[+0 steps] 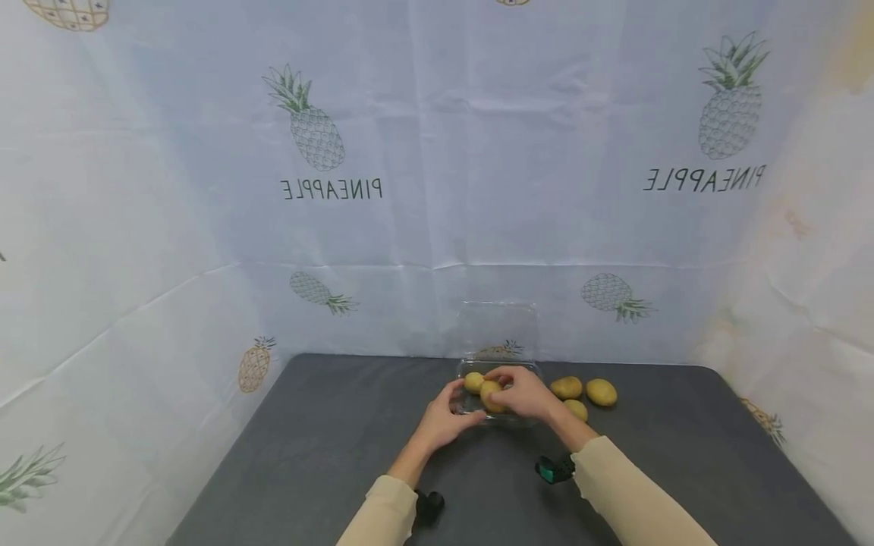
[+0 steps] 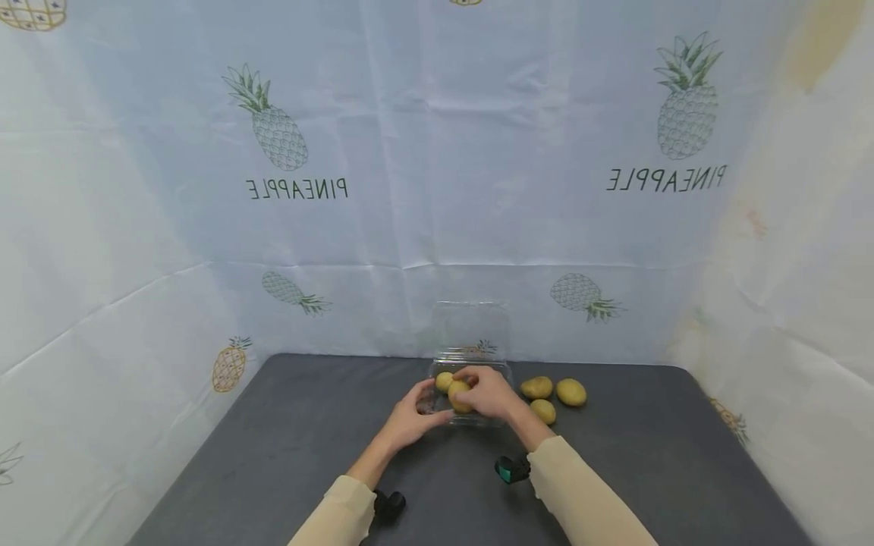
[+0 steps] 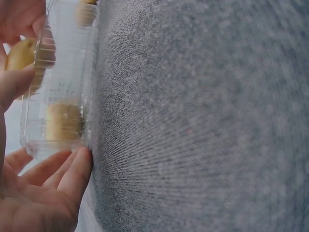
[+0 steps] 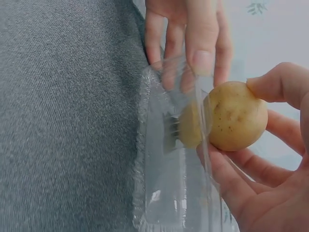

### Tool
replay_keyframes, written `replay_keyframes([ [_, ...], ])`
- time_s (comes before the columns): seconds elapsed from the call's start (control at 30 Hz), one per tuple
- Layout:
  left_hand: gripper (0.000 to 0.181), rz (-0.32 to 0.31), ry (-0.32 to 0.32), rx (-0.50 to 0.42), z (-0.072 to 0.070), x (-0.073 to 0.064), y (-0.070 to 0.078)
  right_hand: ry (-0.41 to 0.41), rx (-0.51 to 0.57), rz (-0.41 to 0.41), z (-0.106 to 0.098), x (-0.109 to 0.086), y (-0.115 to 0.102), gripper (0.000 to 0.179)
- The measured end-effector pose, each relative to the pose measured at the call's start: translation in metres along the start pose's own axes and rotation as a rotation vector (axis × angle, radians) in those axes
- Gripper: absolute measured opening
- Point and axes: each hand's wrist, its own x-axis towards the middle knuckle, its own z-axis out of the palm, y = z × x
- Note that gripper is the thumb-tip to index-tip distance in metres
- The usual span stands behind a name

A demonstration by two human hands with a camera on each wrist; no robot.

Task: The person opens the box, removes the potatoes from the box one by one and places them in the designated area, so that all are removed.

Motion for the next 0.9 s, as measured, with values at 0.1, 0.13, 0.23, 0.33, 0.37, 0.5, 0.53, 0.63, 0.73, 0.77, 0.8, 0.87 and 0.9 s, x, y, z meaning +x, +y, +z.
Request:
replay_keyframes([
  [0.1,0.081,-0.008,0.003,0.01,0.0,0.0,0.0,0.006,0.003,-0.009,-0.004,-0.004,-0.001,0.038],
  [0.13,0.081,-0.01,0.004,0.014,0.001,0.0,0.0,0.009,0.002,-0.015,-0.006,-0.006,-0.001,0.038],
  [0.23,0.081,-0.016,0.009,0.017,0.002,0.001,0.0,0.02,0.003,-0.024,-0.01,-0.011,0.001,0.038],
  [0.33,0.081,-0.016,0.011,0.02,0.002,0.001,0.0,0.022,-0.003,-0.04,-0.014,-0.016,0.002,0.039],
  [0.37,0.081,-0.017,0.011,0.019,0.002,0.001,0.0,0.017,-0.002,-0.048,-0.016,-0.018,0.002,0.039],
  [0.5,0.081,-0.014,0.009,0.021,0.001,0.001,0.0,-0.002,-0.015,-0.085,-0.021,-0.027,0.001,0.04],
  [0.53,0.081,-0.009,0.008,0.021,0.0,0.001,0.0,-0.004,-0.018,-0.095,-0.022,-0.029,0.0,0.04],
  [0.63,0.08,0.002,0.006,0.024,0.0,0.001,-0.001,-0.007,-0.029,-0.117,-0.025,-0.037,0.001,0.04],
  [0.73,0.079,0.004,0.009,0.027,0.0,0.001,-0.001,0.001,-0.035,-0.115,-0.029,-0.044,0.001,0.041],
  [0.77,0.079,0.003,0.01,0.026,0.0,0.001,-0.001,0.006,-0.04,-0.109,-0.03,-0.046,0.001,0.042],
  [0.8,0.079,0.002,0.011,0.027,0.0,0.001,-0.001,0.012,-0.042,-0.103,-0.032,-0.048,0.001,0.042],
  [0.87,0.079,0.004,0.011,0.029,0.0,0.001,-0.001,0.023,-0.046,-0.091,-0.035,-0.053,0.002,0.042],
  [0.9,0.079,0.006,0.009,0.03,0.0,0.001,-0.001,0.027,-0.048,-0.094,-0.037,-0.056,0.002,0.042],
])
